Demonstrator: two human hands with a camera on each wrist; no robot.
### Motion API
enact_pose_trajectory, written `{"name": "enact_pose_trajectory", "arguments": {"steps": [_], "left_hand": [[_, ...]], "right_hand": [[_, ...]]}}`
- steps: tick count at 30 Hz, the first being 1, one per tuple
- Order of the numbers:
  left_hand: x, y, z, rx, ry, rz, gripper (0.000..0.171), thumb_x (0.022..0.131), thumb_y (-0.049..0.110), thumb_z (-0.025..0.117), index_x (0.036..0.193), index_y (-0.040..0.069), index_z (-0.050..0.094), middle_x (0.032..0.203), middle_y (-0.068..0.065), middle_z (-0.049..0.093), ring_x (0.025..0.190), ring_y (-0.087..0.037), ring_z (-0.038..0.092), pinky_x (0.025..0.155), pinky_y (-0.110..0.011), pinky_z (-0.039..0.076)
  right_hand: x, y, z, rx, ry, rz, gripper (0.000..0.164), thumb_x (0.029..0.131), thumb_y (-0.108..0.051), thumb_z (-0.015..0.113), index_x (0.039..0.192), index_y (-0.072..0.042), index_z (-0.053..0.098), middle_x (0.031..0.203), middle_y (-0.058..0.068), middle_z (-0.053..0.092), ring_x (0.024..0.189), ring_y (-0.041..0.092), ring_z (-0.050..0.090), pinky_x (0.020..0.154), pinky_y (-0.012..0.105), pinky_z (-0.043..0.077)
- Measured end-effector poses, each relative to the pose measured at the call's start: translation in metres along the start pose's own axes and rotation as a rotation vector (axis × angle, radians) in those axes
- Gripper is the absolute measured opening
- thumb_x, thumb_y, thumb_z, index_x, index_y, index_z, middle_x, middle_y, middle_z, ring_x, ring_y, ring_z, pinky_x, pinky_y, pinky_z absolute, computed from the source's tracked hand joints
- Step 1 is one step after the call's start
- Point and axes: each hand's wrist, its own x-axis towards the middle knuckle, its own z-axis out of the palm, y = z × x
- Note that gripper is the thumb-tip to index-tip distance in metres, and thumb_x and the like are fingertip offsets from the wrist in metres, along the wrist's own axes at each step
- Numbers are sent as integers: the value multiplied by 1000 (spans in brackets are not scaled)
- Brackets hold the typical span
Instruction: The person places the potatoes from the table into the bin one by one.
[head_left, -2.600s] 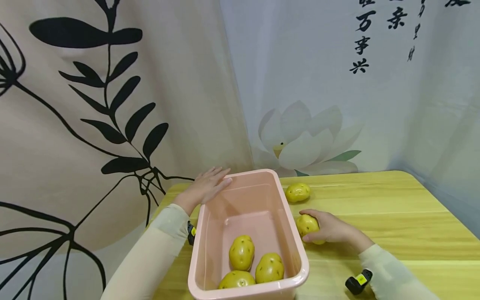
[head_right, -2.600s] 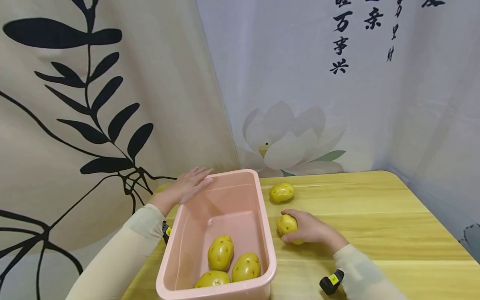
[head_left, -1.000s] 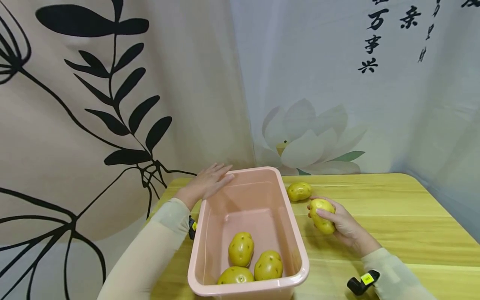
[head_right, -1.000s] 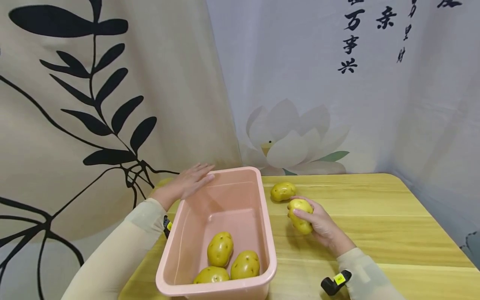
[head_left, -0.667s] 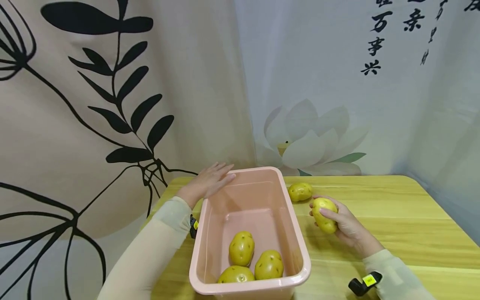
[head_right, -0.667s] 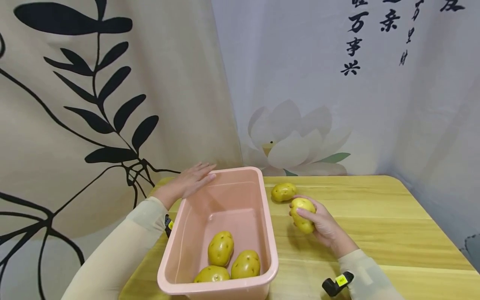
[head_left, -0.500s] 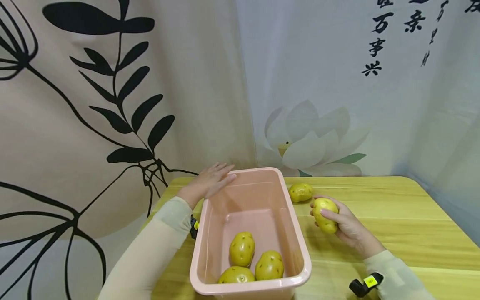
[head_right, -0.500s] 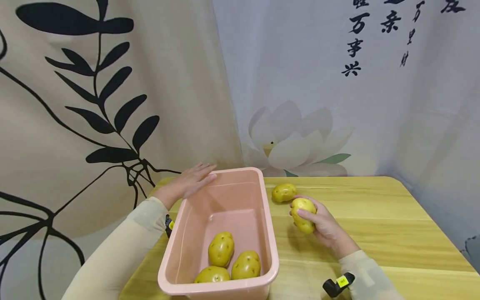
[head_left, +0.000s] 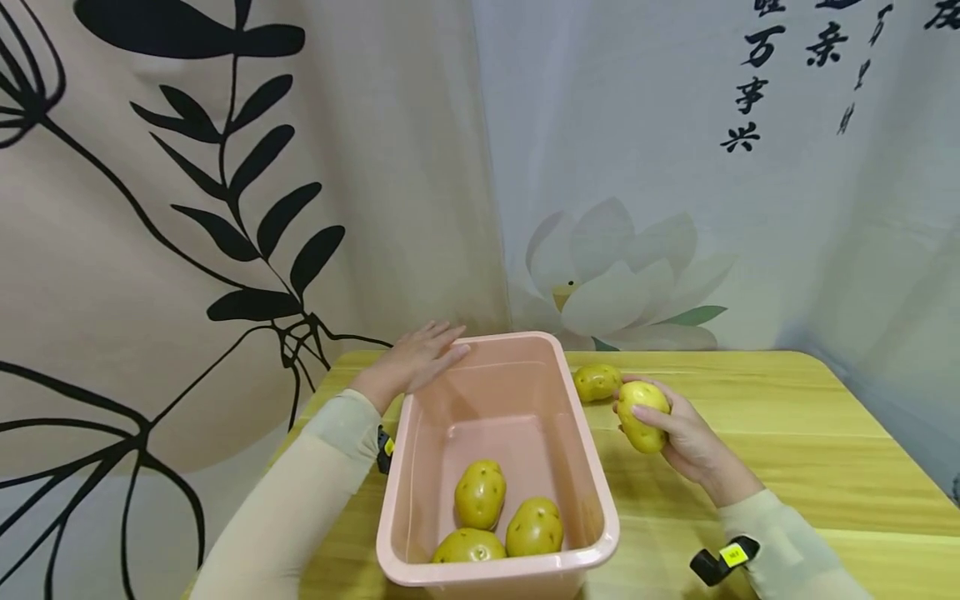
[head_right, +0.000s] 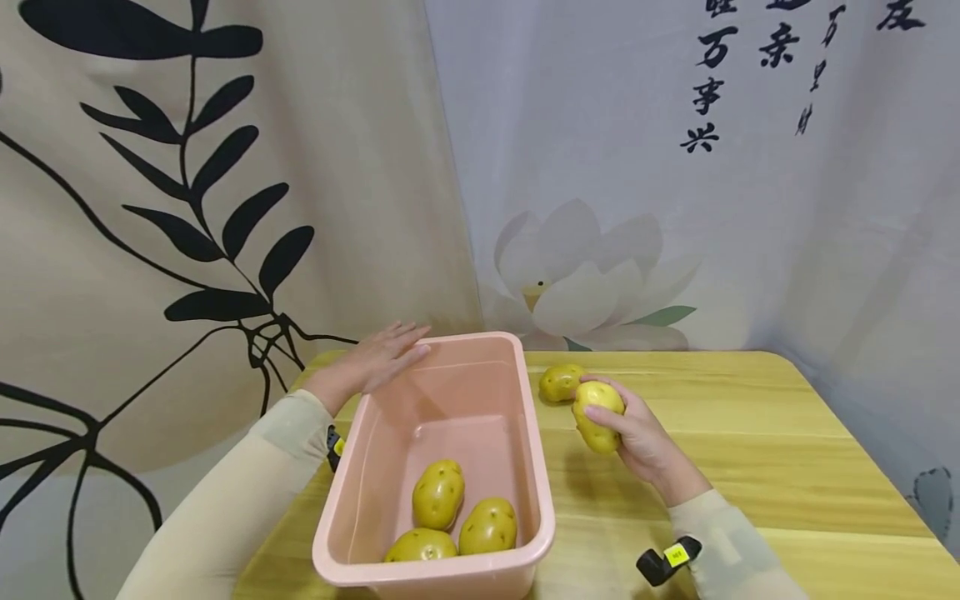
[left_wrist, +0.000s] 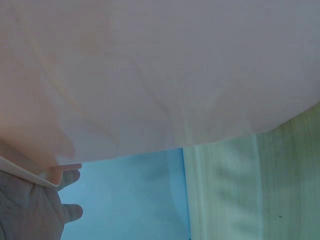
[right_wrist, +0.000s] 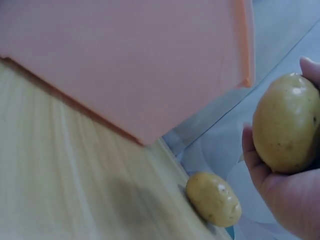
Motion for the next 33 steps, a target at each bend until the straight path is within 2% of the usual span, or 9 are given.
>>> {"name": "enact_pose_trajectory", "arguments": {"steps": [9,19,27,33], "left_hand": [[-1,1,0,-1,-5,-6,75,93,72,17,154,28,24,159,-6,19,147,-29,7,115,-54,8],[2,-1,0,-18,-15,-3,75,93,72,17,154,29,23,159,-5,18,147,-30,6,115,-56,6],[4,-1,-2,-10,-14,22,75,94,70,17,154,25,24,159,-8,19,146,-32,7,115,-56,8],[4,-1,-3,0,-17,27,76,94,71,15,154,25,23,159,-8,19,146,-33,8,115,-56,8]], "right_hand": [[2,-24,11,-59,-18,-41,37,97,-2,51,133,-5,42,121,10,54,99,17,60,82,32,54],[4,-50,30,-126,-24,-75,36,97,-3,51,131,-12,48,118,6,53,97,17,61,76,28,55],[8,-66,41,-200,0,-79,36,96,-4,54,131,-11,49,123,12,51,97,18,59,75,29,54],[12,-76,50,-216,11,-85,37,95,-4,56,131,-11,49,124,12,50,98,19,56,76,29,53]]}}
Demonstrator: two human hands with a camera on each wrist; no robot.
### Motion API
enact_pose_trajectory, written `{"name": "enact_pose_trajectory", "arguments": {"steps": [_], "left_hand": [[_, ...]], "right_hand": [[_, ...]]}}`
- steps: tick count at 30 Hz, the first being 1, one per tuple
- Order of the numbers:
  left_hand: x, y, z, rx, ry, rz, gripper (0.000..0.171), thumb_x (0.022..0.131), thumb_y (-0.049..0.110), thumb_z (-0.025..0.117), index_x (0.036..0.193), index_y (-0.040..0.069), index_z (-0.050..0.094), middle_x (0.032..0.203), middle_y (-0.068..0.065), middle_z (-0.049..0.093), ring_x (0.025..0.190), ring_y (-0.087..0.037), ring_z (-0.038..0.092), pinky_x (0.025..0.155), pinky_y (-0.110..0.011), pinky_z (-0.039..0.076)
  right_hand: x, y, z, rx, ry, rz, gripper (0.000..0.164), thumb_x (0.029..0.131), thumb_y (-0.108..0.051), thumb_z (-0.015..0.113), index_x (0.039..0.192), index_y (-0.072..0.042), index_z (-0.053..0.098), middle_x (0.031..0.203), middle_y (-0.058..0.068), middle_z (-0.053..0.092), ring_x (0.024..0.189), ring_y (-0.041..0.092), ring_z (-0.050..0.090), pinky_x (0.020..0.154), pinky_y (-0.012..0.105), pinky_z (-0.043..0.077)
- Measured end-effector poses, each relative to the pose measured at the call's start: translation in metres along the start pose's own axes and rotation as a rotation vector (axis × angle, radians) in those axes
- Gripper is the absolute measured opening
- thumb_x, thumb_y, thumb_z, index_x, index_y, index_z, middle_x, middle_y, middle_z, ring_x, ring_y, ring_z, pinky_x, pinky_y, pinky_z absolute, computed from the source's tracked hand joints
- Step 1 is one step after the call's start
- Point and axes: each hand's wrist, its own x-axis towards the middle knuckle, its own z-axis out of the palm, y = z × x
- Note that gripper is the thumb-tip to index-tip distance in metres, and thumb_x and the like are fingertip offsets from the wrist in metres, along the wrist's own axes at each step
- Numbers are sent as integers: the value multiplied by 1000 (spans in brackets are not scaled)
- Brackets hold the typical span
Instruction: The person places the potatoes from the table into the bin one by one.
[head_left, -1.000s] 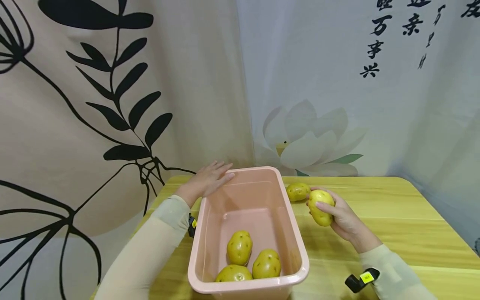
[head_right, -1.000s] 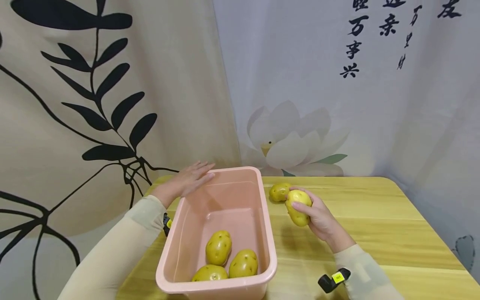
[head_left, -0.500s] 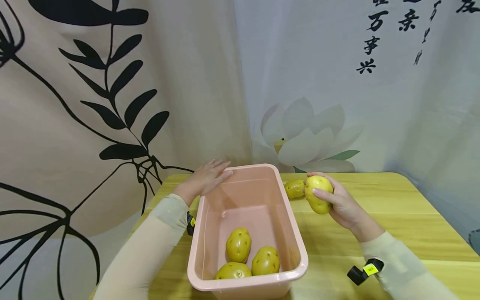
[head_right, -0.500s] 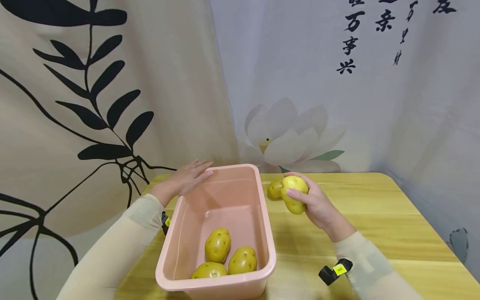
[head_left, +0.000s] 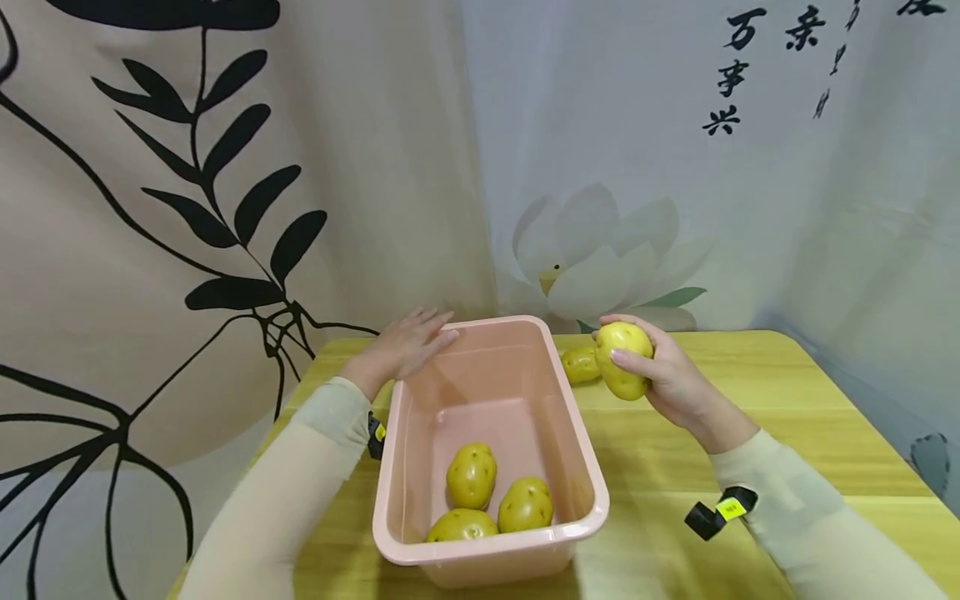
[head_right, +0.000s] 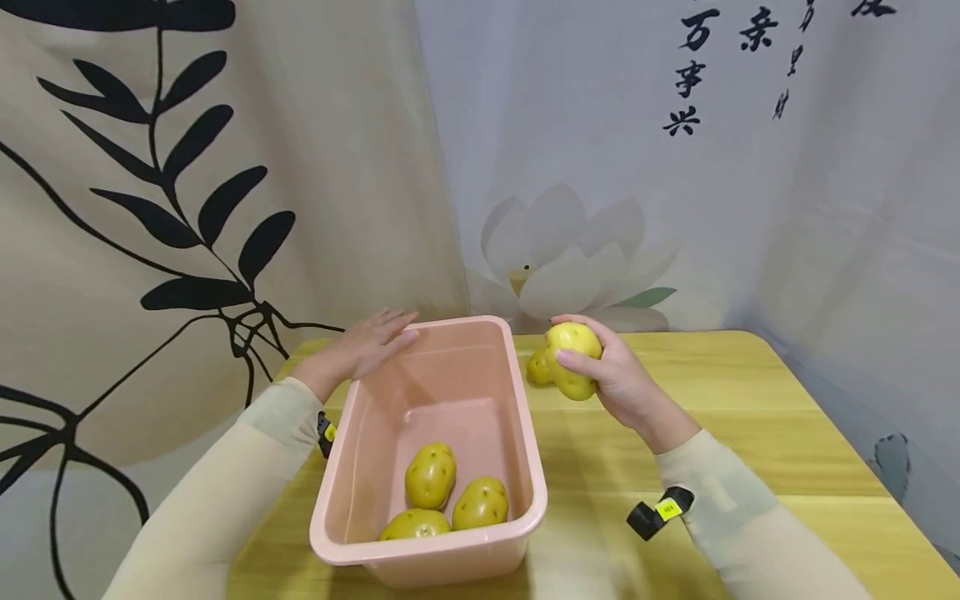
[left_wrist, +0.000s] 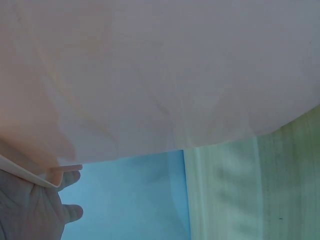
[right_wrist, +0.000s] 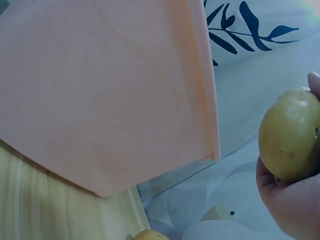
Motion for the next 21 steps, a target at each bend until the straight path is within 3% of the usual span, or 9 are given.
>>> {"name": "enact_pose_trajectory", "arguments": {"steps": [6,13,21], "left_hand": [[2,-2,-1,7,-8,-1,78,93,72,13,155,25,22,159,-8,17,146,-33,6,115,-56,7],[3,-1,-2,13,-14,6,78,93,71,14,155,25,22,159,-9,17,146,-34,6,114,-58,6],[3,-3,-1,19,-14,9,76,94,70,14,155,25,22,159,-9,17,146,-34,6,115,-56,7]], "right_hand": [[7,-9,7,33,-23,-1,38,94,-2,56,131,-11,50,127,18,47,99,20,54,77,29,53],[13,-16,16,49,-74,17,40,94,-1,58,132,-8,48,127,12,51,106,23,56,82,32,54],[21,-29,27,-20,-106,56,42,92,-3,61,132,-6,48,131,15,48,107,26,55,82,35,55]]}}
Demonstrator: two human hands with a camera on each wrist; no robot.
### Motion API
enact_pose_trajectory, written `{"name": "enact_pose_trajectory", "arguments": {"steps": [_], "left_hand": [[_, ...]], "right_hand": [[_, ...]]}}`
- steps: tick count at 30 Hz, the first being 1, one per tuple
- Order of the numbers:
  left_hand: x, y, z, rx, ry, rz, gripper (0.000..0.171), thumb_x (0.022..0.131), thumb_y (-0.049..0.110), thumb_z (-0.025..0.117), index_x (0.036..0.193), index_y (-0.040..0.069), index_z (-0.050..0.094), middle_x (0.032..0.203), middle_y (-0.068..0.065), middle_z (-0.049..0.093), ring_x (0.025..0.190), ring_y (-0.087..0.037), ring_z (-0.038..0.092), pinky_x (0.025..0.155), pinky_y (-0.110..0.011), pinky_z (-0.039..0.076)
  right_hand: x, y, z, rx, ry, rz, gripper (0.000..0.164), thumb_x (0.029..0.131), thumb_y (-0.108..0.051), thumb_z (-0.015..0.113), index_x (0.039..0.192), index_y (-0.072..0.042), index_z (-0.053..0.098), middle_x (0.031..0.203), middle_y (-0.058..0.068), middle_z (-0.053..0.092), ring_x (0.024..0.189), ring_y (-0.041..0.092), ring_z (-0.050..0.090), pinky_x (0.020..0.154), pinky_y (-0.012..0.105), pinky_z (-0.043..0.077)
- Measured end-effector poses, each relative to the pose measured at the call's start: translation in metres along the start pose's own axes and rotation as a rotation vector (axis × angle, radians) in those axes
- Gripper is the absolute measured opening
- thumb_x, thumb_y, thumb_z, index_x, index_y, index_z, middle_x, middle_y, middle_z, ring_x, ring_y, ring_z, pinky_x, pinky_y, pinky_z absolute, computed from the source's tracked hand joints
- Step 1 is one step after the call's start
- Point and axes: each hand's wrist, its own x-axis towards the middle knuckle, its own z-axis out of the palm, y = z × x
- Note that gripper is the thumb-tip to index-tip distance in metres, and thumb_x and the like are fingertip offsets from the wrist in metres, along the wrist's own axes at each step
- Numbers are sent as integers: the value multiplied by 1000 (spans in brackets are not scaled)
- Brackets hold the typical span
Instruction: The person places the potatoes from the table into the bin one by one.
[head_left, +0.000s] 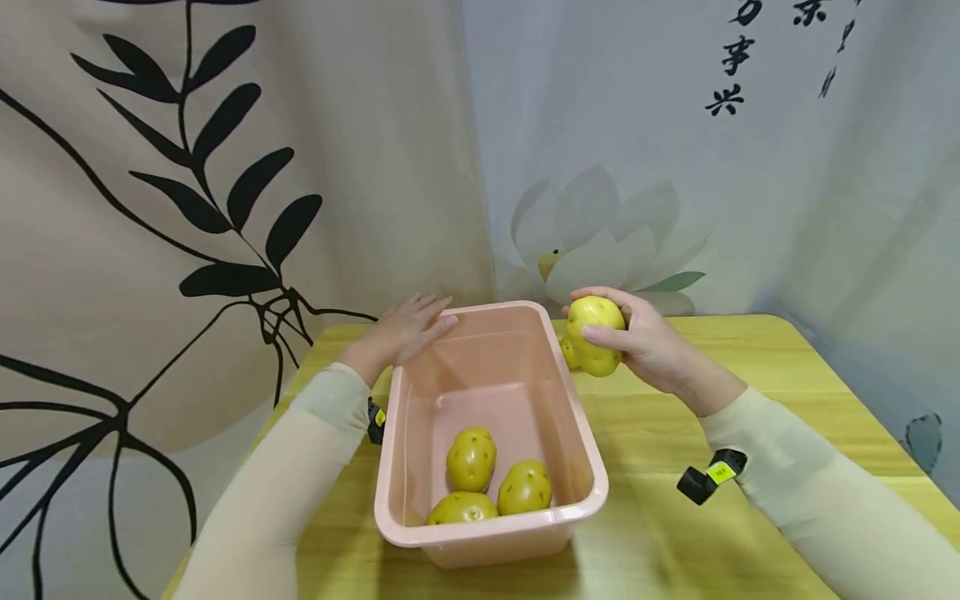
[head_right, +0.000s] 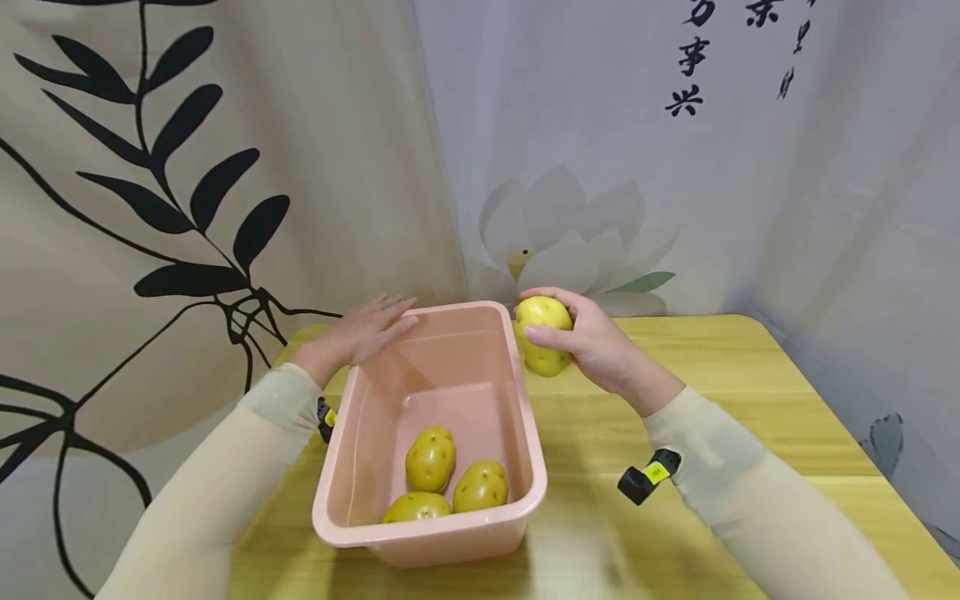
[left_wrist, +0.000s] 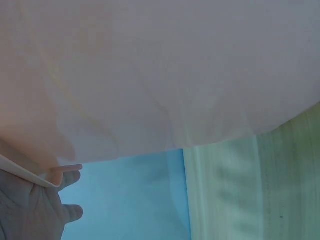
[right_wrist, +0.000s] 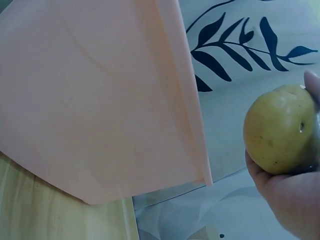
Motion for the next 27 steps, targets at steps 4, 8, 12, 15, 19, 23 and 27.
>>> {"name": "enact_pose_trajectory", "arguments": {"steps": [4,8,12,15,19,23,27], "left_hand": [[2,-2,-3,9,11,4,75,95,69,15,155,24,22,159,-10,17,146,-35,7,114,-57,8],[3,-2,-4,5,-10,6,75,94,70,15,155,25,20,159,-9,17,146,-34,6,114,-57,7],[3,-2,-1,-18,-31,7,76,94,71,17,155,26,20,160,-9,16,146,-34,5,114,-58,6],[3,-3,2,-24,-33,5,77,93,72,16,155,27,20,160,-9,16,146,-34,5,114,-58,6],[3,-2,2,-20,-32,-1,78,92,73,14,155,28,19,160,-8,16,147,-33,5,114,-57,6],[3,-2,1,-20,-33,-7,77,93,72,15,155,27,19,160,-8,15,147,-32,5,115,-57,6],[4,-1,-1,-26,-40,-15,77,92,73,16,155,28,20,160,-8,16,147,-32,4,114,-58,6]], "right_hand": [[7,-10,4,-22,-23,23,45,92,-4,63,133,-6,46,130,17,49,109,28,55,82,36,55],[12,-17,10,-20,-61,42,46,91,-4,64,133,-6,45,132,18,48,110,29,54,83,35,54],[17,-19,17,-14,-95,58,47,90,-4,64,133,-6,44,132,18,49,110,29,54,86,34,52],[21,-20,23,-8,-112,76,49,89,-3,65,134,-6,44,132,17,50,109,29,54,85,34,52],[28,-21,31,-6,-144,109,51,89,-4,66,135,-5,43,131,16,50,108,29,54,83,38,52],[38,-23,41,-22,-185,143,51,89,-8,65,135,-4,44,131,16,50,108,30,55,84,41,53],[47,-25,51,-45,-231,172,52,88,-10,65,135,-4,45,127,18,50,104,30,56,84,42,53]]}}
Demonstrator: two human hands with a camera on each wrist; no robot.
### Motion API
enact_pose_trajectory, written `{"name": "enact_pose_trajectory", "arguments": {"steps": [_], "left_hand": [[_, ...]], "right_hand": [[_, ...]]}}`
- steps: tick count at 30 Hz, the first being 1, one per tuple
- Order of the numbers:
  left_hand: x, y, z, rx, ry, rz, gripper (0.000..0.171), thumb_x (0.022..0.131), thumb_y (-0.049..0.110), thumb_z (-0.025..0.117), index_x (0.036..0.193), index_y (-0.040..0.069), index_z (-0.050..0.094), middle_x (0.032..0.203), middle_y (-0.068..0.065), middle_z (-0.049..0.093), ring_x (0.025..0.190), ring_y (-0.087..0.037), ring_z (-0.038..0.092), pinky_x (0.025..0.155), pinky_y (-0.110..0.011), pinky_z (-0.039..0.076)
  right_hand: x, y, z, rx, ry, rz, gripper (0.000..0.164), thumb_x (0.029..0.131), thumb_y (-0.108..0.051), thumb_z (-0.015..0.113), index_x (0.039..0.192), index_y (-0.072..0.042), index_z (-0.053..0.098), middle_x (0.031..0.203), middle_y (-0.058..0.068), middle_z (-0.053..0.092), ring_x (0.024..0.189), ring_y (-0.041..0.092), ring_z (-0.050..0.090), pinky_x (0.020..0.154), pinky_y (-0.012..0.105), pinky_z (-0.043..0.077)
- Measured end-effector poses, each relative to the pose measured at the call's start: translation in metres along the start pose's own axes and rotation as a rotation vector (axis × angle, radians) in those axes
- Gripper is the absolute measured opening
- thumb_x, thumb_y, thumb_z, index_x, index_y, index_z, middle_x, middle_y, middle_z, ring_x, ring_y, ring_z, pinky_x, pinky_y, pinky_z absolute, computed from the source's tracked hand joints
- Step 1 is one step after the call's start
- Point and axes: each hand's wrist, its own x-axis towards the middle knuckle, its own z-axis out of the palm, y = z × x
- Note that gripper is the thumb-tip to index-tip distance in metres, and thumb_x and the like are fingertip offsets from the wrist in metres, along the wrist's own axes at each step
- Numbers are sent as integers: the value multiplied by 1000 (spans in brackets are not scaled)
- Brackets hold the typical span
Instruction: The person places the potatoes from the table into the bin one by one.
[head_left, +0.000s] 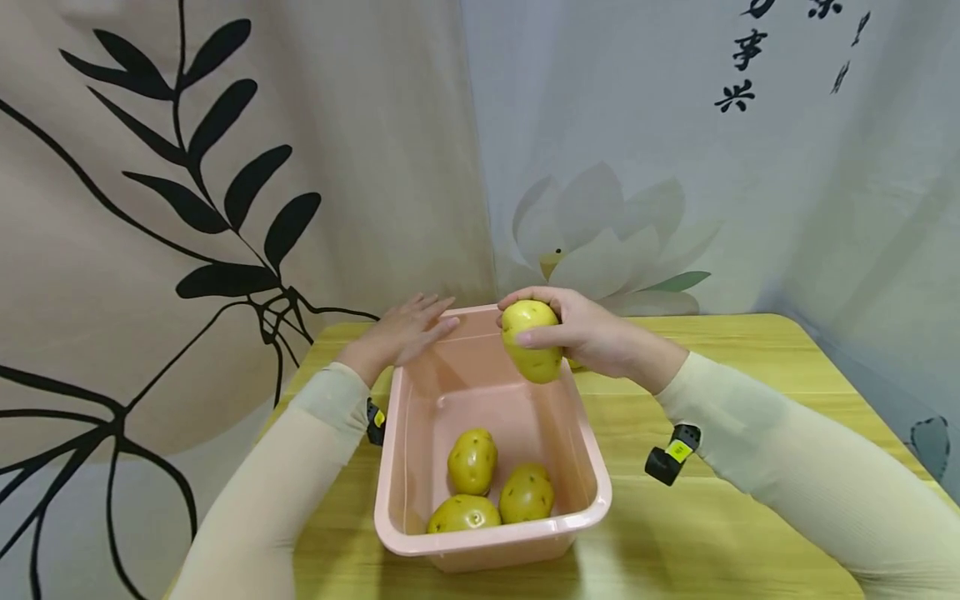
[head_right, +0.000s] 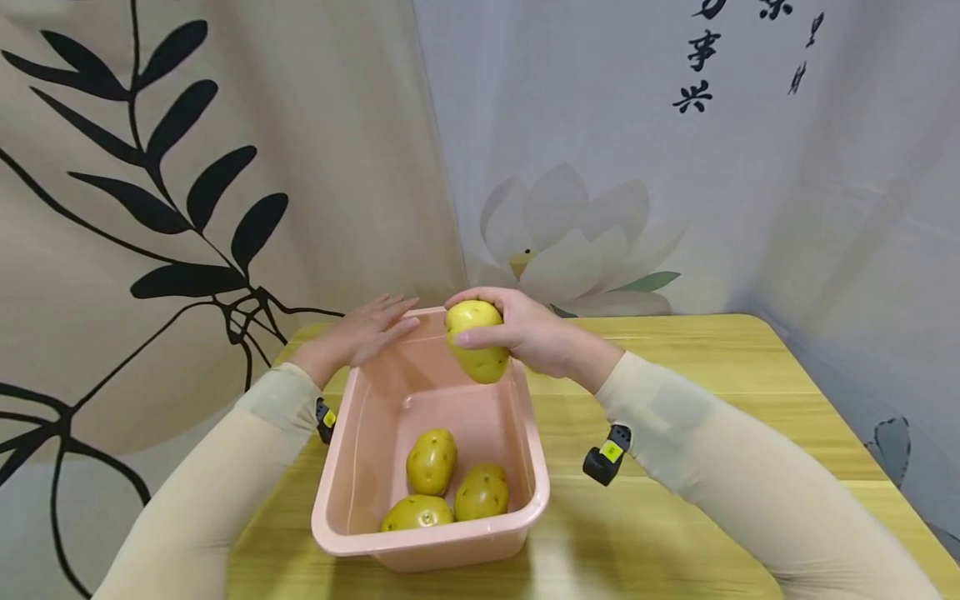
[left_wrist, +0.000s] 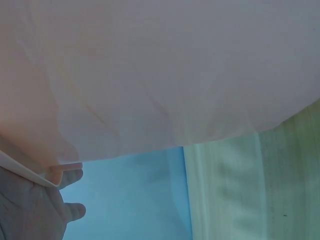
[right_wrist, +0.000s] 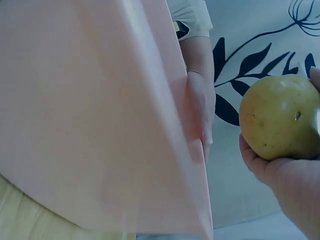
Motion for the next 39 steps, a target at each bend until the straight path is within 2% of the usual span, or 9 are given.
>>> {"name": "enact_pose_trajectory", "arguments": {"steps": [7,15,17,22,24,29,39], "left_hand": [[-2,-1,-2,-8,-1,17,76,93,72,16,155,28,19,160,-7,15,146,-33,4,114,-57,6],[-3,0,-1,-21,-1,16,74,94,71,16,155,29,19,160,-6,16,147,-31,3,114,-57,5],[-3,-1,0,-23,-2,5,74,93,72,13,155,31,19,160,-5,17,147,-30,3,115,-56,4],[-2,-2,1,-12,1,-8,70,95,68,10,155,32,18,160,-4,17,147,-31,5,115,-55,5],[-2,-3,2,-15,1,-6,67,97,66,11,155,32,19,160,-5,17,147,-31,5,115,-56,5],[-4,-1,2,-22,4,4,65,99,62,15,155,30,19,160,-6,17,147,-32,5,115,-56,5],[-6,1,-1,-25,3,-4,67,98,65,12,155,31,19,160,-4,15,147,-30,4,116,-54,5]], "right_hand": [[17,-2,11,8,-86,-2,52,87,-11,66,135,-4,46,123,18,53,101,28,57,84,39,53],[29,7,17,42,-203,1,48,87,-11,65,132,-5,50,120,16,54,101,25,55,82,37,53],[31,9,18,33,-230,-19,47,86,-12,67,130,-5,53,126,14,52,97,24,55,79,35,53],[36,14,22,4,-266,-62,41,84,-12,68,124,-5,59,125,15,53,91,22,56,73,34,53],[36,17,23,-10,-277,-27,39,84,-13,68,121,-5,58,114,17,56,89,23,56,73,34,53],[33,23,22,-90,-320,99,41,85,-18,67,122,-5,55,105,14,58,88,22,56,76,33,51],[38,25,27,-236,-430,197,44,83,-18,69,123,-6,56,110,11,60,93,21,58,81,35,52]]}}
